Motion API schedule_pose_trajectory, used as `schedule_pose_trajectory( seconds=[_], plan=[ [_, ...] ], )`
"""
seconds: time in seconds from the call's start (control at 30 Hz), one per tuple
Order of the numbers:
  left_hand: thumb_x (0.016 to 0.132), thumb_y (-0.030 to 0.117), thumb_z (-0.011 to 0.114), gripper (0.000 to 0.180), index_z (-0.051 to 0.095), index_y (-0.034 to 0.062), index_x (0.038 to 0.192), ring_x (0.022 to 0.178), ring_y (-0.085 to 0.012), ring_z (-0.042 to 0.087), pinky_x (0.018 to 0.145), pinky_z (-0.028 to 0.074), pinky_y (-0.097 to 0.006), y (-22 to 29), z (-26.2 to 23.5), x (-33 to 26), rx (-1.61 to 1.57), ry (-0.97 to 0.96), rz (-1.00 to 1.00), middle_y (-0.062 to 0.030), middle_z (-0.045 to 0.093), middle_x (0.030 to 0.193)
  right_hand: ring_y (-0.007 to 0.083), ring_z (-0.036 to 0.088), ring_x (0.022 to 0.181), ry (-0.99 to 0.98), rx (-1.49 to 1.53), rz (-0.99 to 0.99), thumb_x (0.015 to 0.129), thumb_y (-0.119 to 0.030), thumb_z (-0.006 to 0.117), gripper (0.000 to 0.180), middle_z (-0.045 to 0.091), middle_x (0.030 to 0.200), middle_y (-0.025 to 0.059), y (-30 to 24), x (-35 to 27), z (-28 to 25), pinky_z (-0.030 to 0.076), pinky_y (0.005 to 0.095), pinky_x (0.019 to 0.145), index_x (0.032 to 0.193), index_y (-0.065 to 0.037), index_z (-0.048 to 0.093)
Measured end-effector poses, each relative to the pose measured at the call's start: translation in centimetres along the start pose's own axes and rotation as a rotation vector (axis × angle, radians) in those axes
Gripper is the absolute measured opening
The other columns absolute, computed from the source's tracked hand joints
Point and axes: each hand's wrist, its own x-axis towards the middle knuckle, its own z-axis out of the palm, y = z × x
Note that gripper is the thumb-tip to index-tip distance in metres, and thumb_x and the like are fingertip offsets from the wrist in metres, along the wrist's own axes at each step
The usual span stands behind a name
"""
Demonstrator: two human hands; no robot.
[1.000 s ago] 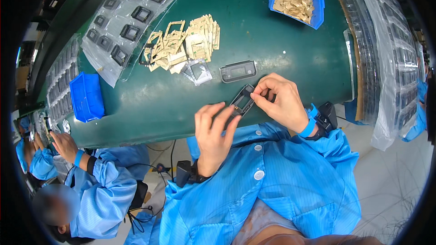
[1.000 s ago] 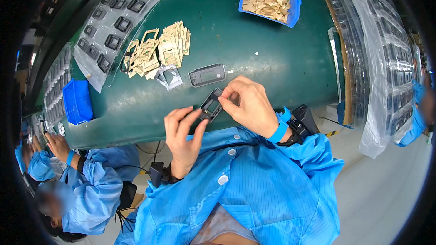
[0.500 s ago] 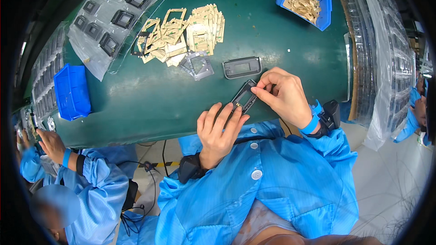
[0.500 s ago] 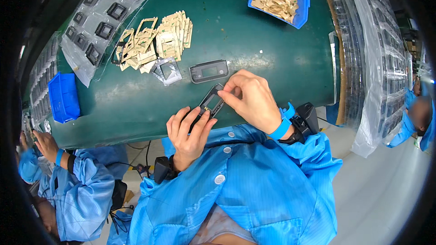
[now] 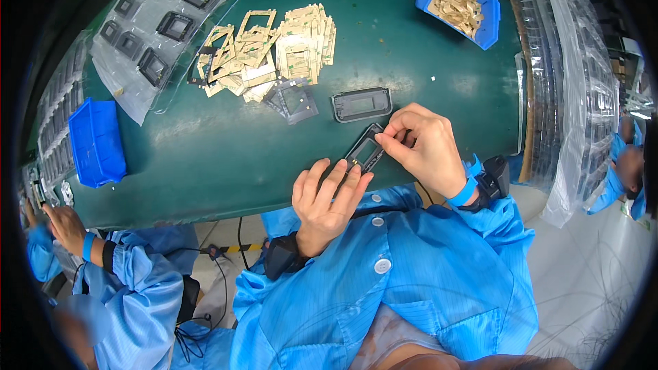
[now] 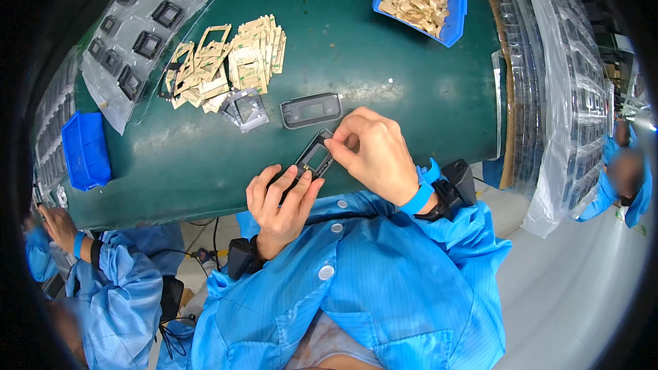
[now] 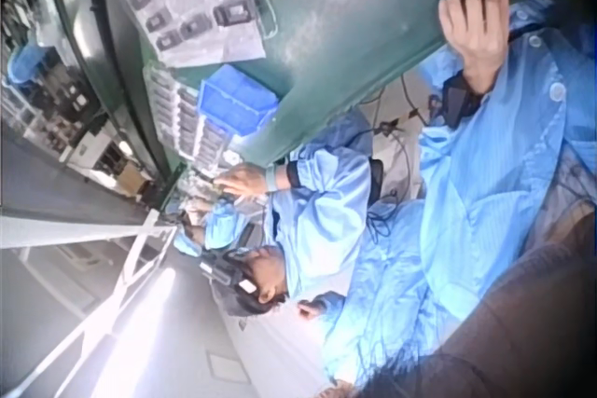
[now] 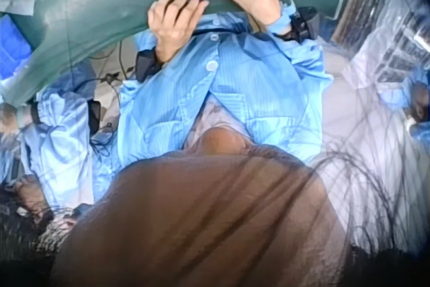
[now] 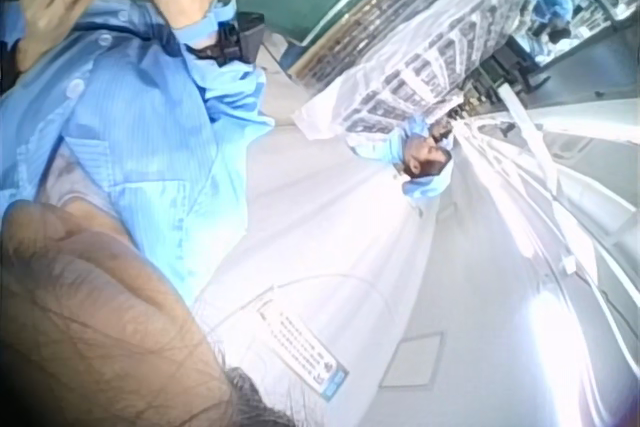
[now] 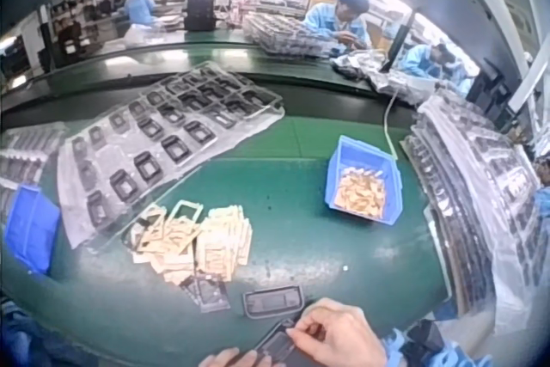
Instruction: Assembling the housing and internal display components of a small electronic device at a factory workstation.
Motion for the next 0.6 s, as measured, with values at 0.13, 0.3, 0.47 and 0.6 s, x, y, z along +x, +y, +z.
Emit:
schedule_pose_trajectory(
  seconds=[0.13, 0.3, 0.47, 0.6],
  plan=[
    [0.068, 0.022, 0.091, 0.029, 0.079, 0.013, 0.093, 0.098, -0.0273, 0.064, 0.08, 0.047, -0.039, 0.0, -0.1, 0.1, -0.006, -0.009, -0.004, -0.0028, 0.069, 0.099, 0.0198, 0.067, 0.06, -0.065, 0.014, 0.021, 0.08, -0.008, 0.08, 0.015, 0.066, 0.075, 0.0115, 0.3, 0.6, -0.6, 0.051, 0.0324, 0.056, 0.08, 0.003, 0.071],
    [0.068, 0.02, 0.091, 0.028, 0.079, 0.0129, 0.092, 0.098, -0.0273, 0.064, 0.08, 0.047, -0.039, -0.1, -0.2, 0.2, -0.019, -0.006, -0.006, -0.0026, 0.069, 0.099, 0.0187, 0.067, 0.061, -0.124, 0.027, 0.021, 0.08, -0.009, 0.081, 0.016, 0.068, 0.075, 0.0117, 0.9, 1.0, -1.2, 0.052, 0.0309, 0.056, 0.081, 0.003, 0.072],
    [0.067, 0.02, 0.092, 0.028, 0.079, 0.0128, 0.091, 0.098, -0.0273, 0.064, 0.08, 0.048, -0.039, -0.1, -0.2, 0.3, -0.022, -0.003, -0.01, -0.0026, 0.069, 0.099, 0.0182, 0.068, 0.067, -0.144, 0.161, 0.079, 0.082, -0.007, 0.079, 0.014, 0.068, 0.079, 0.0094, 1.7, 1.3, -2.0, 0.055, 0.0295, 0.061, 0.09, 0.002, 0.071],
    [0.066, 0.021, 0.092, 0.03, 0.079, 0.0129, 0.092, 0.098, -0.0266, 0.065, 0.081, 0.048, -0.038, -0.1, -0.4, 0.3, -0.02, 0.0, -0.021, -0.0026, 0.07, 0.099, 0.0184, 0.068, 0.073, -0.123, 0.102, -0.119, 0.084, -0.004, 0.076, 0.014, 0.067, 0.087, 0.0096, 1.7, 1.4, -2.6, 0.055, 0.0307, 0.065, 0.097, 0.0, 0.071]
  ],
)
